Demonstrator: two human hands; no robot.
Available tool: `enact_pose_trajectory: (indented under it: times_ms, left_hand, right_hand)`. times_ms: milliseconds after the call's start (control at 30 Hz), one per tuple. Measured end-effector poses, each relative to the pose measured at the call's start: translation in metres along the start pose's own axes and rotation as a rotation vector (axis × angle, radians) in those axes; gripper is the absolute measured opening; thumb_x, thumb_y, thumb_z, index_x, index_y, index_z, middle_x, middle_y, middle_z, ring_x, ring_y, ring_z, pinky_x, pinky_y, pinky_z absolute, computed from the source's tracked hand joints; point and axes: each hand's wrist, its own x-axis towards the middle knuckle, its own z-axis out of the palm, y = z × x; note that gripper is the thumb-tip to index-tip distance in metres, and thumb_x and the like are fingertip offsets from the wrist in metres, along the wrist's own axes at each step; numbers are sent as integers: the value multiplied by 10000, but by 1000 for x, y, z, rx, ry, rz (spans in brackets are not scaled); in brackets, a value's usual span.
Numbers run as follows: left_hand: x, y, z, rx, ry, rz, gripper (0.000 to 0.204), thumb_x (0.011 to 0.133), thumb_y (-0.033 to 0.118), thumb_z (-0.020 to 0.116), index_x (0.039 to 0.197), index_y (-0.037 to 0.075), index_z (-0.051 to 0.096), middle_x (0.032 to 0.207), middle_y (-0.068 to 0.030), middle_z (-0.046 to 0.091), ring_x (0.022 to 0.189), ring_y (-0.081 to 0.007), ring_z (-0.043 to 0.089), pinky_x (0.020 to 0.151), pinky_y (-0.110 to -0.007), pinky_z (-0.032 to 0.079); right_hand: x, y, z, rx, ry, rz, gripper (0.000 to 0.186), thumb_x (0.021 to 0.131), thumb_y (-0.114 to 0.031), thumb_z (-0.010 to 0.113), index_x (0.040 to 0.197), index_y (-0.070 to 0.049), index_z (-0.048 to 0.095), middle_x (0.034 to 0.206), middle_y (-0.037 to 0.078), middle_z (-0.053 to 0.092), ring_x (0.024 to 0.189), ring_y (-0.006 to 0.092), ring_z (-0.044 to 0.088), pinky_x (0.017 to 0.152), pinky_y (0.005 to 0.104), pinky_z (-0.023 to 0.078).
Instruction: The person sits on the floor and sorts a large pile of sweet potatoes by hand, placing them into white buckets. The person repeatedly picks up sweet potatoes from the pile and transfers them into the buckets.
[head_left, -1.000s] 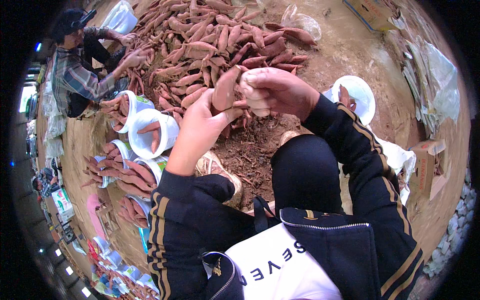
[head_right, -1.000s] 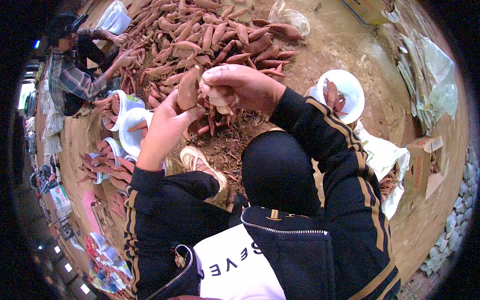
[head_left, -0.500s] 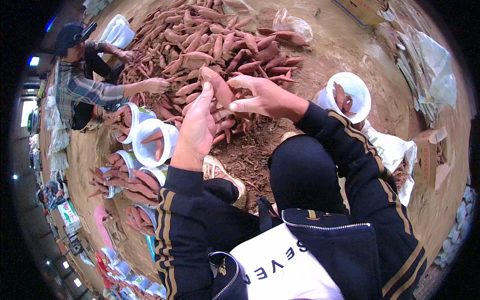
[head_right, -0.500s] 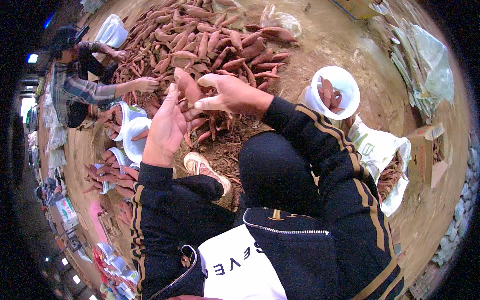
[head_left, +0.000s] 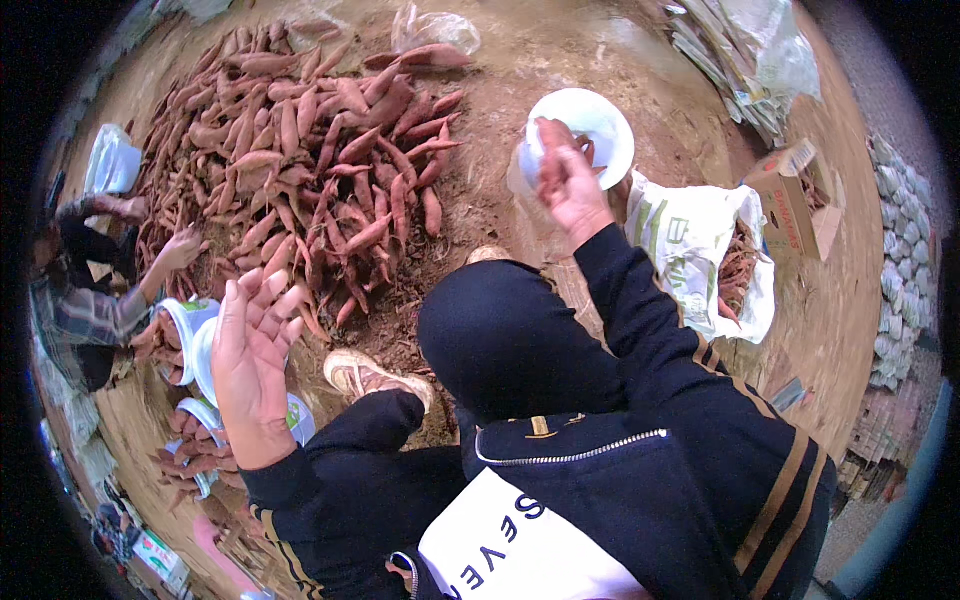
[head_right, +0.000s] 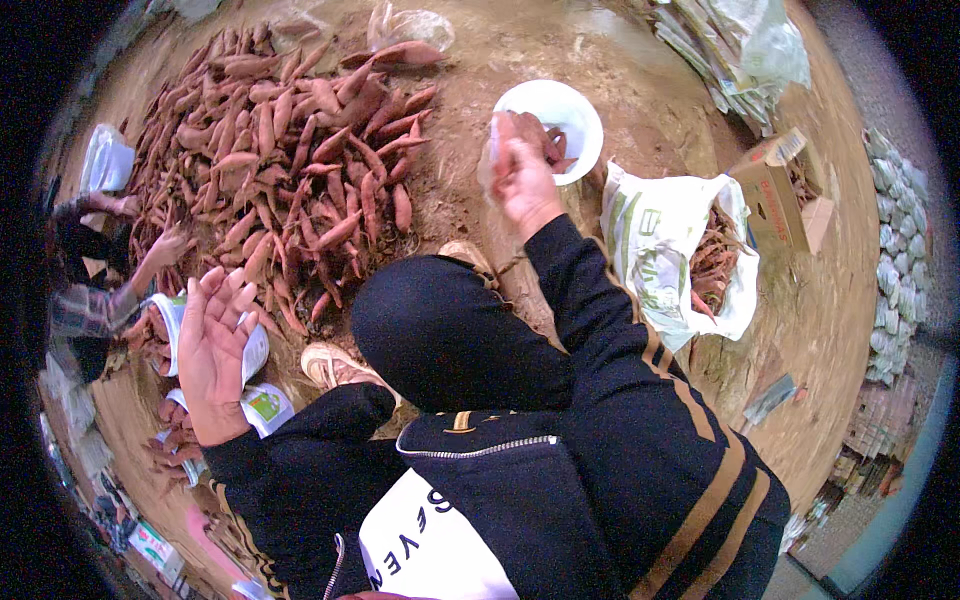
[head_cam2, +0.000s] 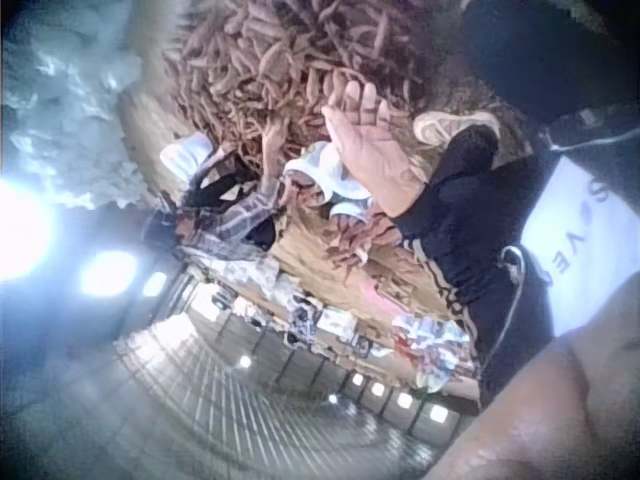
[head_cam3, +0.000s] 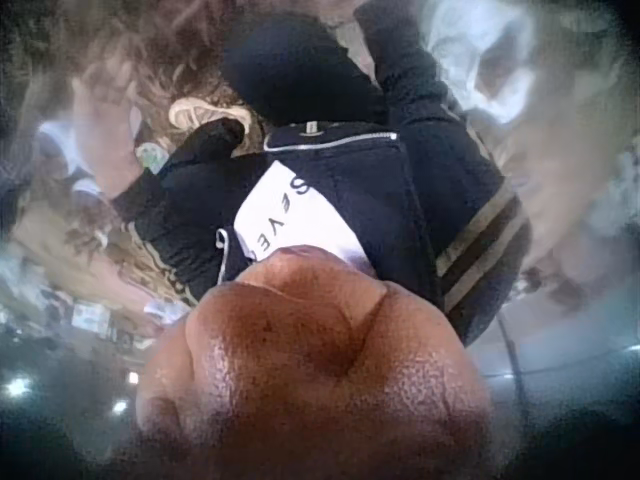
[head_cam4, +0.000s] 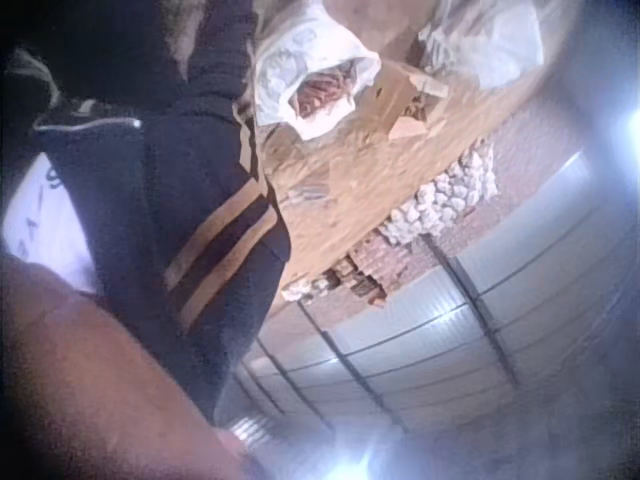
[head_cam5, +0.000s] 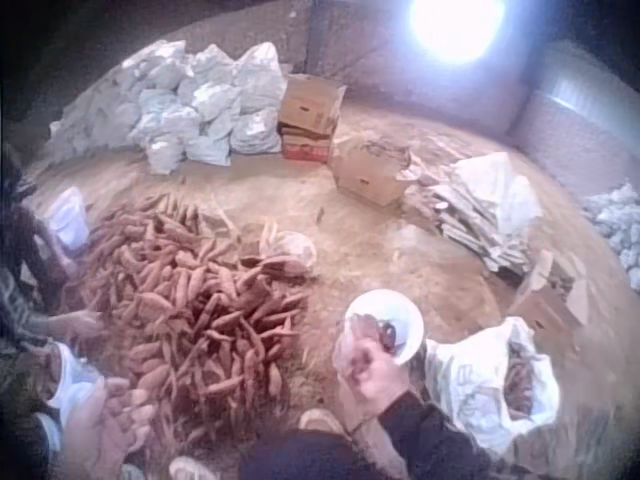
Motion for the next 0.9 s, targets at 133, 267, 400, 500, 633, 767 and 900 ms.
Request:
enact_pose_trajectory:
  times_ms: [133,267,400,500,633,767,900]
  left_hand:
    - [-5,3,5,21,10,41,376,975,323,414,1184,17,477,1127,-131,584,970,-206,595,791,-319,492]
    - [-4,7,7,48,27,68,394,970,329,418,1202,13,466,1137,-127,576,1001,-196,577,805,-305,461]
    - [-6,13,16,16,105,91,354,960,288,452,1163,1,493,1079,-131,596,935,-189,594,774,-288,463]
    - [-11,12,15,30,129,94,372,955,304,461,1169,1,485,1112,-147,579,961,-206,587,791,-300,459]
    - [-10,12,6,64,172,74,386,948,319,470,1169,2,486,1114,-146,580,971,-209,588,809,-307,455]
    - [-8,13,-1,52,185,72,370,951,306,467,1165,5,491,1106,-142,585,967,-202,589,803,-301,454]
    - [-8,15,-1,41,164,91,335,957,279,461,1147,6,505,1095,-138,590,952,-189,592,795,-291,454]
  right_hand:
    - [11,4,13,-175,123,-102,192,867,-256,588,968,-93,576,780,-19,597,648,77,554,526,234,457]
    - [16,68,64,-832,-230,229,241,856,-182,597,1074,-82,572,855,-3,608,669,81,563,520,221,446]
    - [71,153,76,-1639,-707,-149,372,768,-189,642,1103,-51,554,895,117,626,767,215,637,606,351,524]
    - [104,193,88,-2003,-719,-641,341,795,-141,546,1133,-99,547,1080,196,559,835,333,629,691,431,519]
    - [112,203,98,-2290,-868,-901,210,823,-167,512,1019,-113,565,1109,134,510,869,289,623,672,418,524]
    - [118,201,68,-2355,-859,-970,146,802,-164,546,943,-126,542,901,98,549,798,262,630,606,386,512]
    - [91,178,30,-2232,-801,-680,310,693,-251,673,952,-107,583,889,125,577,725,319,624,658,423,508]
